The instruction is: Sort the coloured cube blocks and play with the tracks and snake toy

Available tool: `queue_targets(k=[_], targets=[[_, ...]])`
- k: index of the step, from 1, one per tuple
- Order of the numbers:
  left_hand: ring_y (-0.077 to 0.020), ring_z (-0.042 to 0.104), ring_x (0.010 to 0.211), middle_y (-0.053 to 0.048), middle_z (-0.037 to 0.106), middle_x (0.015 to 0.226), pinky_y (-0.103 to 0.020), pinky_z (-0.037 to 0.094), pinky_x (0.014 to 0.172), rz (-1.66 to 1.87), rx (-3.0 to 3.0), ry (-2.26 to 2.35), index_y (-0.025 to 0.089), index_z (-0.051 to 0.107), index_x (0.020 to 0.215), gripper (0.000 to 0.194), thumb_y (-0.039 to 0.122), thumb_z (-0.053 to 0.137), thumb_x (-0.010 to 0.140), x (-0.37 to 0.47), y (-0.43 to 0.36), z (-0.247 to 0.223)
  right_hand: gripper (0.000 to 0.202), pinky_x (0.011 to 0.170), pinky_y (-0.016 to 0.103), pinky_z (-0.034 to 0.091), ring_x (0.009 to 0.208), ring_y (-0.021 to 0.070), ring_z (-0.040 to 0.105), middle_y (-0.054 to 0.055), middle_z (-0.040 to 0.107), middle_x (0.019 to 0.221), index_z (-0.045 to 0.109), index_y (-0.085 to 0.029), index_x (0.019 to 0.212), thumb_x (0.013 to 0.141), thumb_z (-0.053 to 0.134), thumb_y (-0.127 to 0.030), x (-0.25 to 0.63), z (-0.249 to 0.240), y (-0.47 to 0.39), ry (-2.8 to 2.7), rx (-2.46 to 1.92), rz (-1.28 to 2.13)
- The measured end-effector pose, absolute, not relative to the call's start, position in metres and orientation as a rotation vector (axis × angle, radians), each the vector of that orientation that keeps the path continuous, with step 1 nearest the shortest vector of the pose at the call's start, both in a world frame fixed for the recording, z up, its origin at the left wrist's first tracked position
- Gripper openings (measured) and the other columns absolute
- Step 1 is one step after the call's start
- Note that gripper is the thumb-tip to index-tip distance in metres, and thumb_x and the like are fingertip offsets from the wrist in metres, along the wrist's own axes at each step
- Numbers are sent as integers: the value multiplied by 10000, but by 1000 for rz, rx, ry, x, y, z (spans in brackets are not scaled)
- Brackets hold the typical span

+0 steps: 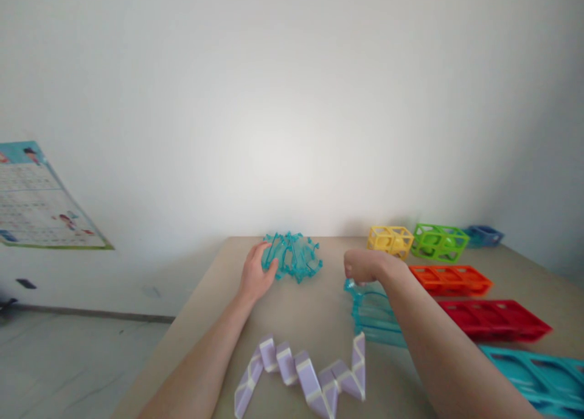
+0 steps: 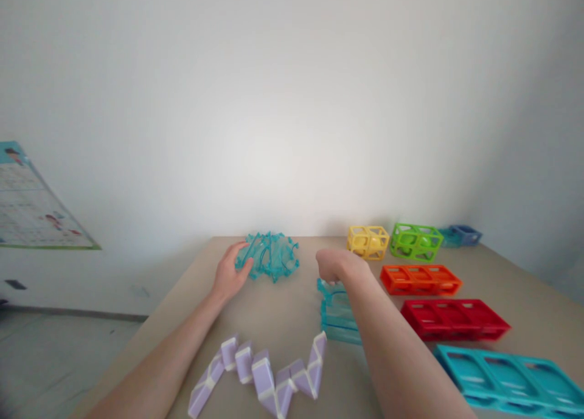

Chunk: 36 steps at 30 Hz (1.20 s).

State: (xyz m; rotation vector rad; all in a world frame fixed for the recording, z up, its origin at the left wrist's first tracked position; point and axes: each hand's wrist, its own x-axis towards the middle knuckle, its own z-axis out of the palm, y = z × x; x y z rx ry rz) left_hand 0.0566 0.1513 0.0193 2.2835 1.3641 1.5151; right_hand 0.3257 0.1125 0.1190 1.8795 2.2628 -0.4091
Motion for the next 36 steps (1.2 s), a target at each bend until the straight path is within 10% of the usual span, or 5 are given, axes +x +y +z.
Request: queue_targets(k=[8, 13, 24, 36], targets=[[-241, 570, 1047, -88, 637, 1055, -431, 438, 979, 1735, 2396, 1269, 206, 573, 1168, 374, 295, 633, 809, 61, 139, 34, 309, 801, 340, 452, 941, 282, 645, 168, 703, 945, 714, -141, 902, 724, 502, -3, 306, 142, 104, 2667, 2049, 47], [-179, 647, 755, -9, 657, 781, -379, 534, 831, 1613, 2311, 990, 201, 306, 1404, 692, 280, 644, 805, 71, 130, 24, 248, 776, 237, 419, 846, 167, 614, 77, 662, 922, 665, -171, 891, 813, 474, -33, 261, 144, 88, 3221, 1636, 34], [-265, 624, 1015, -139, 608, 1132, -413, 549, 833, 1574, 2092, 875, 209, 387, 1261, 497, 382, 534, 819, 69, 121, 18, 376, 814, 274, 442, 878, 177, 573, 54, 602, 946, 598, -176, 893, 626, 451, 43, 248, 137, 80, 3544, 1139, -226], [-168, 556, 720, -43, 560, 832, -292, 489, 647, 1526, 2078, 927, 220, 460, 806, 222, 432, 484, 869, 84, 115, 32, 203, 700, 237, 445, 733, 130, 570, 54, 625, 888, 706, -148, 762, 741, 545, -27, 253, 125, 95, 3502, 1363, -398]])
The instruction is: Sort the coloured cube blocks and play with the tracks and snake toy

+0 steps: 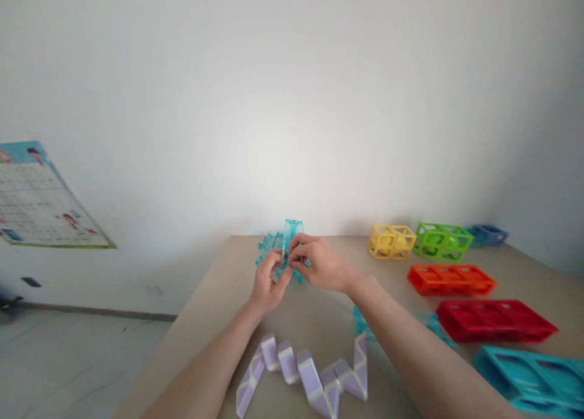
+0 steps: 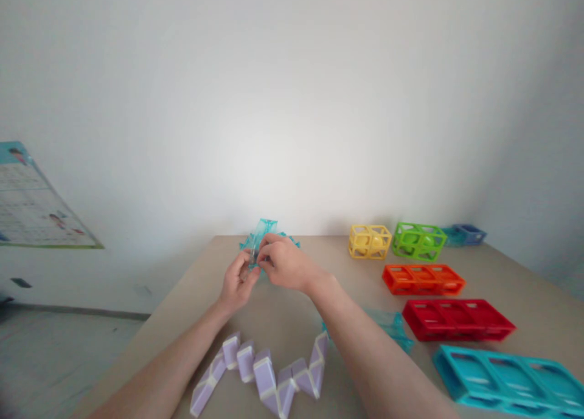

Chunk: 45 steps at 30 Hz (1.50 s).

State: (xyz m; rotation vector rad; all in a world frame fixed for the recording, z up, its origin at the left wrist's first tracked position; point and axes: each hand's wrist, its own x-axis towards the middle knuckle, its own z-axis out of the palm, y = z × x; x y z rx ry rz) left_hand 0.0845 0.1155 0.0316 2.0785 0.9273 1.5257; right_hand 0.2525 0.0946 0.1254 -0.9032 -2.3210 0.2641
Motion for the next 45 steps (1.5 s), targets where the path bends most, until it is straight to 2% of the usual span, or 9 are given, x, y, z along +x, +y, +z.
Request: queue_targets(k=[8, 14, 18, 23, 26, 30, 34, 38, 45], targets=[[-168, 529, 815, -23, 507, 854, -292, 458, 761, 1611, 2190, 1031, 221, 439, 817, 139, 333, 484, 885, 79, 123, 31, 337, 756, 248, 446, 766, 152, 604, 51, 665, 848, 717, -159, 746, 653, 468, 49, 253, 113, 108, -2234, -1095, 207], [-182, 511, 837, -23, 477, 843, -312, 450, 785, 1626, 2252, 1287, 217, 442, 865, 47, 235, 485, 869, 72, 135, 30, 370, 787, 268, 452, 836, 172, 601, 78, 624, 892, 677, -143, 841, 690, 420, 77, 261, 97, 119, -2231, -1155, 146], [-232, 535, 927, -54, 544, 900, -398, 450, 859, 1489, 2332, 1326, 213, 509, 888, 76, 169, 520, 826, 69, 142, 22, 368, 865, 309, 461, 965, 188, 604, 117, 604, 1043, 661, -130, 944, 755, 420, 73, 261, 83, 125, -2253, -1204, 148], [-266, 516, 1146, -117, 560, 1151, -467, 407, 993, 1374, 2382, 1350, 209, 577, 950, 167, 125, 513, 820, 67, 145, 16, 376, 1032, 338, 379, 1222, 203, 498, 148, 510, 1320, 586, -136, 1174, 831, 477, -25, 265, 94, 121, -2305, -1266, 158], [-283, 498, 1195, -136, 546, 1231, -501, 380, 1016, 1301, 2390, 1418, 202, 581, 1000, 193, 152, 536, 819, 67, 144, 17, 355, 994, 367, 413, 1125, 246, 576, 135, 633, 1171, 626, -147, 1143, 797, 562, -103, 281, 113, 111, -2381, -1384, 203], [-291, 499, 1203, -129, 538, 1261, -521, 370, 1017, 1278, 2372, 1486, 210, 578, 1040, 237, 193, 569, 804, 67, 144, 17, 515, 819, 374, 501, 980, 318, 652, 131, 694, 1068, 687, -155, 1083, 570, 739, -143, 315, 136, 98, -2521, -1705, 386], [-273, 517, 1167, -109, 557, 1192, -482, 395, 1004, 1372, 2353, 1489, 214, 585, 1012, 229, 178, 574, 786, 66, 145, 16, 536, 677, 317, 504, 887, 300, 682, 94, 728, 959, 704, -149, 1078, 545, 753, -185, 334, 145, 96, -2605, -2077, 702], [-260, 522, 1134, -102, 559, 1139, -454, 408, 995, 1472, 2331, 1443, 208, 589, 985, 209, 163, 569, 782, 65, 143, 20, 387, 625, 290, 482, 785, 277, 692, 56, 727, 744, 756, -148, 918, 536, 775, -213, 325, 139, 98, -2693, -2066, 873], [-245, 529, 1106, -95, 559, 1106, -426, 416, 987, 1525, 2337, 1365, 205, 578, 986, 202, 151, 551, 793, 66, 140, 23, 381, 591, 266, 484, 674, 224, 693, 31, 690, 620, 721, -138, 989, 609, 689, -114, 315, 126, 104, -2614, -2090, 947]])
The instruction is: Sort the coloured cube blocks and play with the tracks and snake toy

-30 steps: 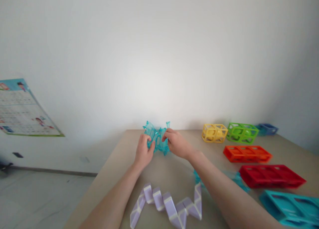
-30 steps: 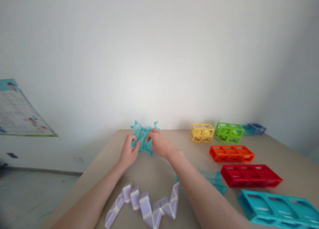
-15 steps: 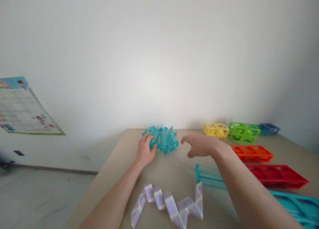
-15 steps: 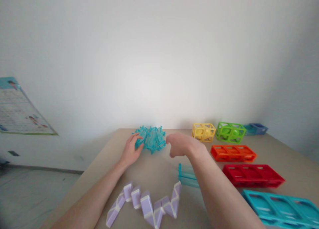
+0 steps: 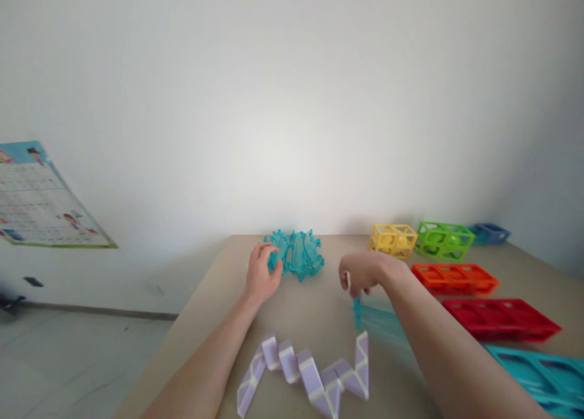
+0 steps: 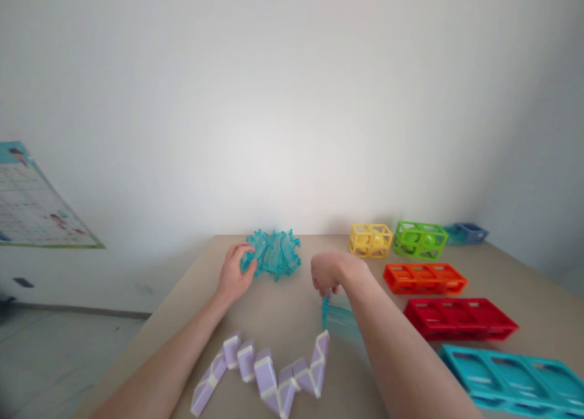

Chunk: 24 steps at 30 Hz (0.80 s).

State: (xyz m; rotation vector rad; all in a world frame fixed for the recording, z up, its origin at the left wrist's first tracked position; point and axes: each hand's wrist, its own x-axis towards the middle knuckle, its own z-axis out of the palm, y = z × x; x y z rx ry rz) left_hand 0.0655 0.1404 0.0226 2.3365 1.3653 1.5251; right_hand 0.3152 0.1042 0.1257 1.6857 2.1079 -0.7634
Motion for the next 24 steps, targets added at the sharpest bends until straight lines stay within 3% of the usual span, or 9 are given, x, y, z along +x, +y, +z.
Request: queue_targets(k=[7, 13, 18, 21, 24], targets=[[-248, 531, 1055, -92, 568, 1067, -429, 428, 955, 1637, 2354, 1362, 206, 580, 1014, 231, 154, 567, 789, 64, 140, 25, 412, 498, 286, 491, 520, 232, 668, 93, 671, 548, 619, -50, 1099, 692, 554, -31, 322, 123, 104, 2072, 1978, -742], [-244, 524, 1044, -94, 579, 1055, -409, 429, 932, 1709, 2392, 1284, 194, 583, 1027, 215, 197, 584, 811, 65, 133, 33, 305, 441, 202, 448, 478, 160, 647, 89, 685, 639, 548, -96, 1099, 805, 479, -54, 314, 142, 96, 2245, 2200, -690], [-238, 529, 1011, -84, 597, 1016, -396, 430, 905, 1741, 2399, 1203, 192, 589, 1053, 232, 236, 596, 825, 67, 129, 36, 179, 379, 172, 396, 364, 124, 585, 5, 625, 526, 513, -155, 996, 842, 442, -95, 306, 167, 80, 2462, 2515, -786], [-215, 541, 938, -77, 574, 977, -369, 447, 860, 1743, 2338, 1126, 186, 583, 1095, 279, 273, 602, 831, 67, 128, 35, 115, 368, 170, 380, 347, 98, 565, -7, 642, 635, 485, -192, 957, 865, 440, -139, 295, 178, 71, 2758, 2687, -760], [-182, 538, 822, -44, 551, 883, -342, 460, 801, 1736, 2227, 1005, 188, 526, 1218, 422, 366, 596, 842, 67, 128, 32, 75, 411, 177, 390, 388, 76, 565, 3, 651, 794, 472, -208, 966, 899, 442, -192, 278, 177, 67, 3164, 2583, -624]])
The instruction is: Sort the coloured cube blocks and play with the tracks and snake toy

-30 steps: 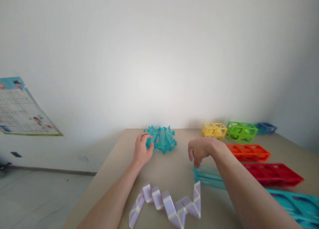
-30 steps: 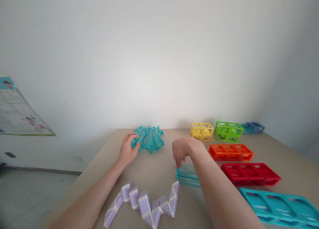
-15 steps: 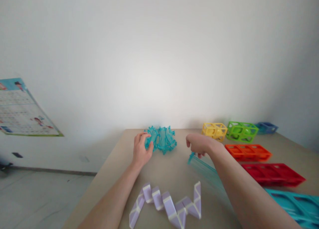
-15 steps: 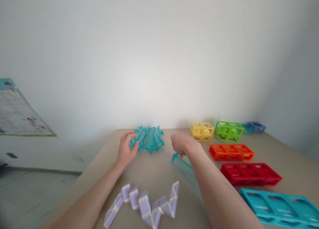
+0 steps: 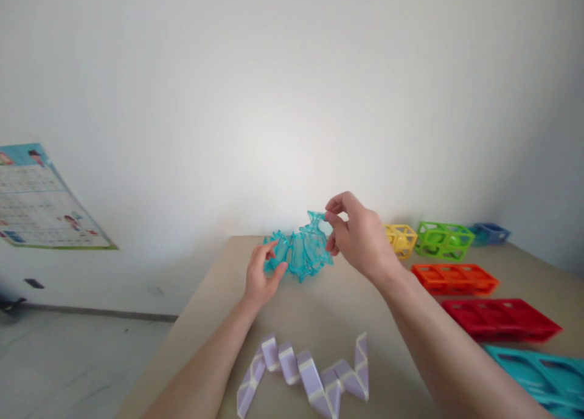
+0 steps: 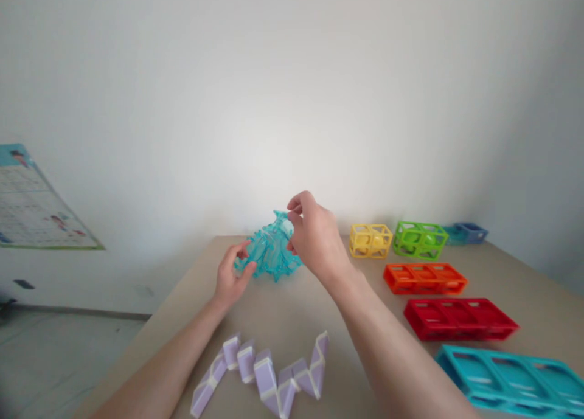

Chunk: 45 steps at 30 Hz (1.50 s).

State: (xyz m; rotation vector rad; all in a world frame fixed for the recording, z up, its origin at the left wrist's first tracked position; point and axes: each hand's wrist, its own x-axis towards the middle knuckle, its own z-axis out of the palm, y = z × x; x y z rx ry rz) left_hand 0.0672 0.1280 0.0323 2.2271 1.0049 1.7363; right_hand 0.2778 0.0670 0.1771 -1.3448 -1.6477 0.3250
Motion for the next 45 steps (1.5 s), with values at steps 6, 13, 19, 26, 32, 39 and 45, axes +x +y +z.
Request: queue_targets(k=[6, 13, 19, 26, 32, 39, 45], targets=[[-196, 598, 771, -56, 601, 860, -333, 517, 676, 1629, 1944, 657, 212, 371, 1360, 543, 514, 419, 911, 72, 120, 24, 177, 672, 222, 436, 750, 132, 615, 25, 634, 916, 534, -205, 977, 855, 472, -92, 248, 146, 73, -2121, -894, 96], [-293, 634, 962, -125, 641, 1042, -420, 566, 725, 1549, 1909, 652, 238, 483, 1232, 456, 538, 429, 892, 80, 109, 26, 265, 706, 234, 439, 807, 148, 610, 42, 641, 969, 547, -206, 1062, 837, 499, -74, 246, 137, 76, -2182, -834, 92], [-308, 591, 1108, -140, 604, 1188, -431, 556, 813, 1554, 1752, 578, 238, 420, 1308, 540, 531, 488, 860, 88, 101, 30, 202, 773, 270, 452, 881, 170, 611, 74, 665, 985, 569, -182, 1077, 942, 421, -152, 244, 145, 72, -2171, -792, 94], [-201, 671, 825, -74, 657, 986, -325, 559, 722, 1636, 1743, 705, 220, 504, 1159, 357, 341, 608, 840, 86, 107, 27, 318, 901, 368, 432, 1025, 233, 571, 110, 642, 1061, 573, -158, 1137, 826, 594, -97, 245, 136, 80, -2345, -836, 16], [-125, 645, 654, -49, 657, 941, -242, 527, 599, 1662, 1767, 803, 203, 540, 970, 176, 290, 618, 837, 84, 122, 22, 221, 879, 323, 472, 988, 193, 587, 100, 616, 1039, 611, -153, 1006, 852, 505, -33, 247, 111, 101, -2300, -765, 53], [-200, 681, 905, -92, 663, 981, -300, 550, 736, 1832, 1807, 1086, 212, 465, 977, 174, 320, 555, 874, 69, 140, 21, 158, 886, 364, 477, 988, 205, 581, 109, 586, 1069, 568, -176, 1008, 864, 533, -121, 261, 92, 118, -2103, -821, 81], [-233, 617, 1050, -110, 629, 1077, -419, 481, 938, 1767, 1998, 1250, 194, 535, 1083, 230, 214, 525, 854, 63, 146, 18, 188, 934, 411, 463, 1059, 222, 565, 124, 559, 1135, 546, -165, 1038, 862, 509, -112, 263, 73, 127, -2192, -946, 137]])
